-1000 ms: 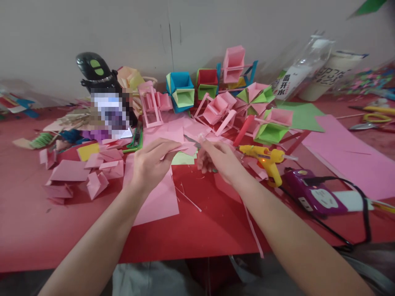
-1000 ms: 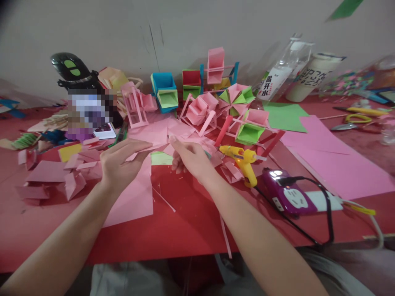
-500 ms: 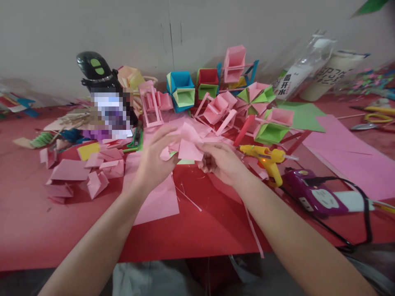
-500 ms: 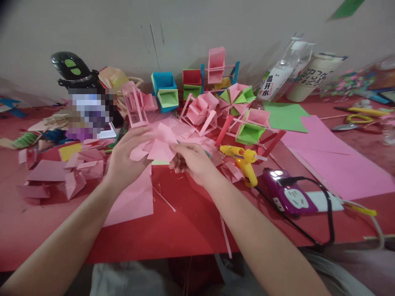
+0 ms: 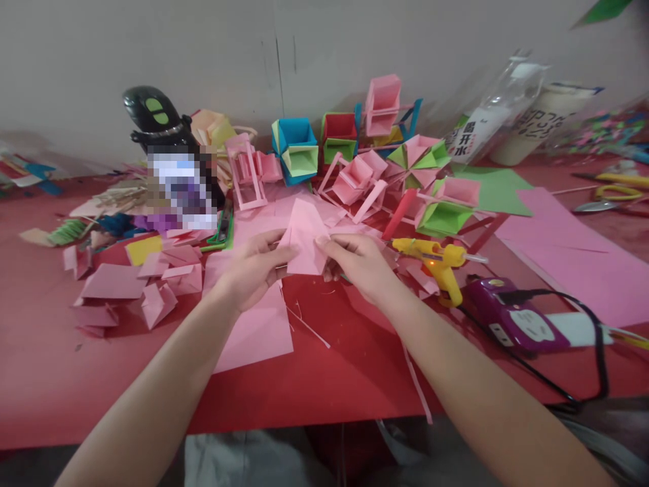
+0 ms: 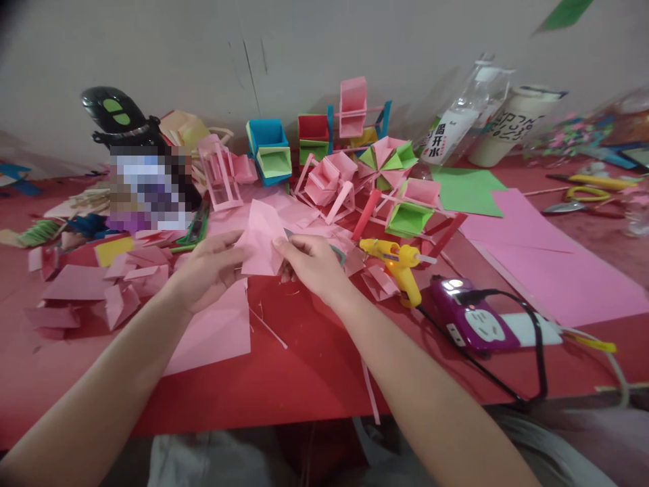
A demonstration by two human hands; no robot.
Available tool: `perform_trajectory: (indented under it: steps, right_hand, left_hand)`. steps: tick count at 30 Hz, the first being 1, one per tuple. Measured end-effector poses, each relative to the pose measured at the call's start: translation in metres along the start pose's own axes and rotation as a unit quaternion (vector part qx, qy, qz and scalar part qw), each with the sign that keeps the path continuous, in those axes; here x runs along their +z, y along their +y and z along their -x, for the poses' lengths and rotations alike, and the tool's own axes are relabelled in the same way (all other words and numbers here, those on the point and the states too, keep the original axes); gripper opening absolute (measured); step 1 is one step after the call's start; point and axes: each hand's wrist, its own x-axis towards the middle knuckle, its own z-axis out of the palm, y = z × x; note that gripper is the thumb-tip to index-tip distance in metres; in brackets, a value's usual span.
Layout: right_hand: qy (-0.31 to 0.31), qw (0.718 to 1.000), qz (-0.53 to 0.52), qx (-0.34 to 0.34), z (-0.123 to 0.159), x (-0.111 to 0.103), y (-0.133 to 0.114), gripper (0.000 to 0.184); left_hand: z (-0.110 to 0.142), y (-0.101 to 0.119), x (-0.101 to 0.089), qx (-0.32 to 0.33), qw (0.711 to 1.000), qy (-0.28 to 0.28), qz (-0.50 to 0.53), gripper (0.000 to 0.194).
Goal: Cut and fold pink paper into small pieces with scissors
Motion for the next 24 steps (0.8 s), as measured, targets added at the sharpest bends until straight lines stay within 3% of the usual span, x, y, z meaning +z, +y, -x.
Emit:
perform_trajectory:
  steps: [4, 9, 19, 24]
  right_hand:
    - [0.040, 0.994, 0.070, -0.074, -0.001, 0.000, 0.007, 0.028]
    - [0.088, 0.980, 0.129, -0.124, 0.000, -0.001, 0.010, 0.029]
    - [0.055, 0.942, 0.230, -0.238, 0.005, 0.000, 0.005, 0.029]
    - [0.029, 0.930, 0.241, -0.275, 0.005, 0.000, 0.004, 0.029]
  left_hand:
    - [-0.003, -0.006, -0.002, 0.012, 1.000, 0.015, 0.007, 0.037]
    - [-0.004, -0.006, -0.003, -0.010, 1.000, 0.017, 0.004, 0.030]
    - [-0.007, -0.004, -0.003, -0.033, 0.991, 0.112, 0.061, 0.020]
    - [-0.005, 0.003, -0.004, -0.030, 0.990, 0.127, 0.057, 0.021]
